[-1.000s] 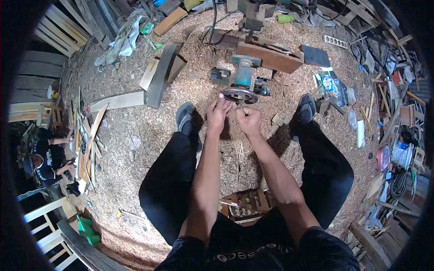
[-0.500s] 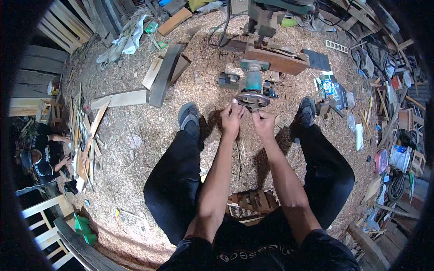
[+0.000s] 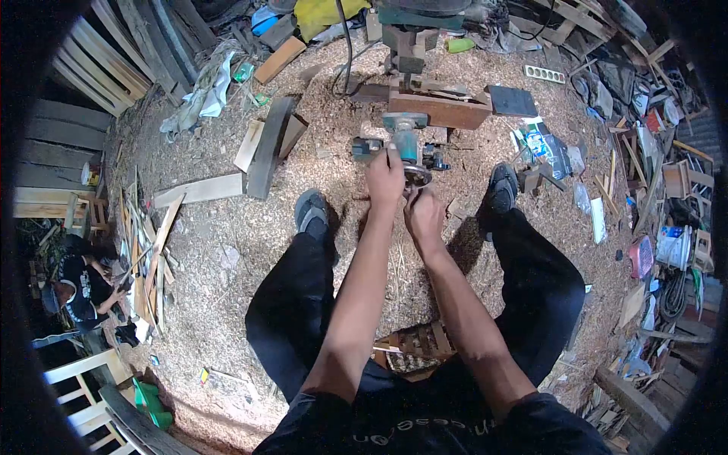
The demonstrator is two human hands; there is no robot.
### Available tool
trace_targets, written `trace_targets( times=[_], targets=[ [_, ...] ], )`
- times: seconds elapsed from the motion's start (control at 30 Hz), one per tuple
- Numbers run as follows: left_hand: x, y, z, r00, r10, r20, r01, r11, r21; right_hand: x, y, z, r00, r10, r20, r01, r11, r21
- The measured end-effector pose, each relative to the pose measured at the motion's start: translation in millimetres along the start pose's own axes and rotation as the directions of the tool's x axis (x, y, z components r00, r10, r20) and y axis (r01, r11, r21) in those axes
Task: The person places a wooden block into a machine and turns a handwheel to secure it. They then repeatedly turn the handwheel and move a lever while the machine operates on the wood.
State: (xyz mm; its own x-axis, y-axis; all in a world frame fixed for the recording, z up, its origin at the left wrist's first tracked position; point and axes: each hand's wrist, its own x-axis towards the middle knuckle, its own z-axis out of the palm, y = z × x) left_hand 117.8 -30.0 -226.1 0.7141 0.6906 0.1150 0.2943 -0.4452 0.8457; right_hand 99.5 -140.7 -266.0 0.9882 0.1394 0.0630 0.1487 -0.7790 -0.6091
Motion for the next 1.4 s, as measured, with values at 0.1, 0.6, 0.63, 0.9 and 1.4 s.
trace_targets(
  times=[0.1,0.6,0.63,0.9,1.4],
  targets=[
    [2.8,-2.3,9.1,0.993,0.029,-0.118,-0.023,0.998,0.052,14.5,-3.0,-3.9,0.907,0.034,0.42,0.074,0.968,-0.239],
    [-6.7,4.2,20.0,0.992,-0.022,-0.127,0.018,0.999,-0.036,30.6,89.2,10.4,0.85,-0.066,0.522,0.076,0.997,0.002],
    [-5.4,8.1,22.8,0.992,-0.004,-0.127,-0.003,0.999,-0.052,38.1,110.8,-3.2,0.805,-0.072,0.59,-0.039,0.984,0.172],
    [-9.2,5.9,31.6,0.989,-0.01,-0.15,0.002,0.999,-0.052,33.1,120.9,3.1,0.822,0.074,0.565,-0.219,0.956,0.194],
    [8.1,-14.5,-2.0,0.995,-0.059,0.084,0.072,0.985,-0.154,4.9,-21.5,2.4,0.9,-0.058,0.432,0.07,0.997,-0.012]
  ],
)
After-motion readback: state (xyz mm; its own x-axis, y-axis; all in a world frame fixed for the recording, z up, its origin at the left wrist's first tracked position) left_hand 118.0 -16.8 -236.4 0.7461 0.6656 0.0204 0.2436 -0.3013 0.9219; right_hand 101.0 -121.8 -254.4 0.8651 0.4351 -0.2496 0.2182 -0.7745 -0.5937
